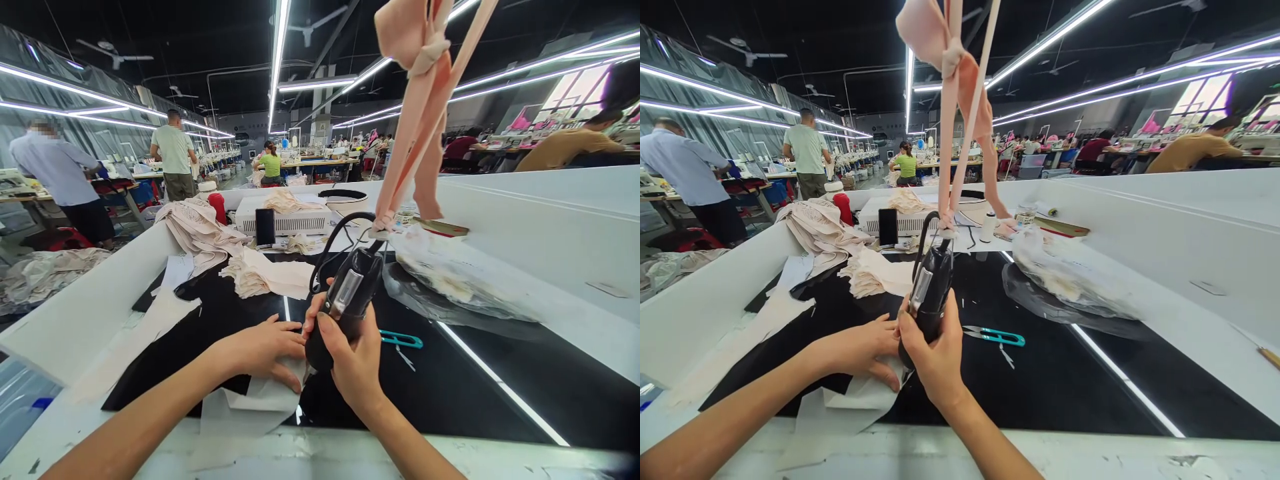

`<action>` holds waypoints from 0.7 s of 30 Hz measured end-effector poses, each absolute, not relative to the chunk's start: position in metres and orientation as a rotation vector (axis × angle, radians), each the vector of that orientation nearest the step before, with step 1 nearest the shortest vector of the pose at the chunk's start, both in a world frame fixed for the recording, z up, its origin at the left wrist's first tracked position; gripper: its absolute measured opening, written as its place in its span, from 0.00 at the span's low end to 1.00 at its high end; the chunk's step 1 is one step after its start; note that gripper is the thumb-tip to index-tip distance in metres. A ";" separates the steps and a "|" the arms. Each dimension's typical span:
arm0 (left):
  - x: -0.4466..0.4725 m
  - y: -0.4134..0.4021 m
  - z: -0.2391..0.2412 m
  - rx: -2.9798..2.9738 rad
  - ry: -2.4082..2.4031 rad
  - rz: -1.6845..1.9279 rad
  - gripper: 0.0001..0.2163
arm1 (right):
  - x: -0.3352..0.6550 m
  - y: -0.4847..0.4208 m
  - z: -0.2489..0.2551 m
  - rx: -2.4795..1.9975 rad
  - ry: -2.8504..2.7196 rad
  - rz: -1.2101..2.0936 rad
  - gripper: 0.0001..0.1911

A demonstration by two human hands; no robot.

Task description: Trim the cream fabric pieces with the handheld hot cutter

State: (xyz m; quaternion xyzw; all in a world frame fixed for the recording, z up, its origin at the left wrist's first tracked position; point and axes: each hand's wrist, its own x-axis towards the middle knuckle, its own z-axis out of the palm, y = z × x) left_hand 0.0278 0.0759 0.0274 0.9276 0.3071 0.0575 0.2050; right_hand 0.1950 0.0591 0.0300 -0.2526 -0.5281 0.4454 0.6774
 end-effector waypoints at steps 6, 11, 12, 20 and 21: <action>0.023 0.051 0.022 2.651 1.094 0.504 0.23 | 0.198 0.057 0.039 -0.502 -1.179 1.005 0.15; 0.026 0.005 0.007 2.602 1.535 0.511 0.05 | 0.204 0.059 0.047 -0.471 -1.184 0.977 0.14; 0.026 -0.001 0.003 2.611 1.534 0.502 0.05 | 0.205 0.060 0.047 -0.481 -1.182 0.977 0.14; 0.001 0.000 -0.005 2.906 1.117 0.604 0.12 | 0.208 0.057 0.051 -0.490 -1.190 0.994 0.15; -0.002 0.002 -0.005 2.922 1.079 0.618 0.12 | 0.208 0.056 0.051 -0.494 -1.192 0.998 0.15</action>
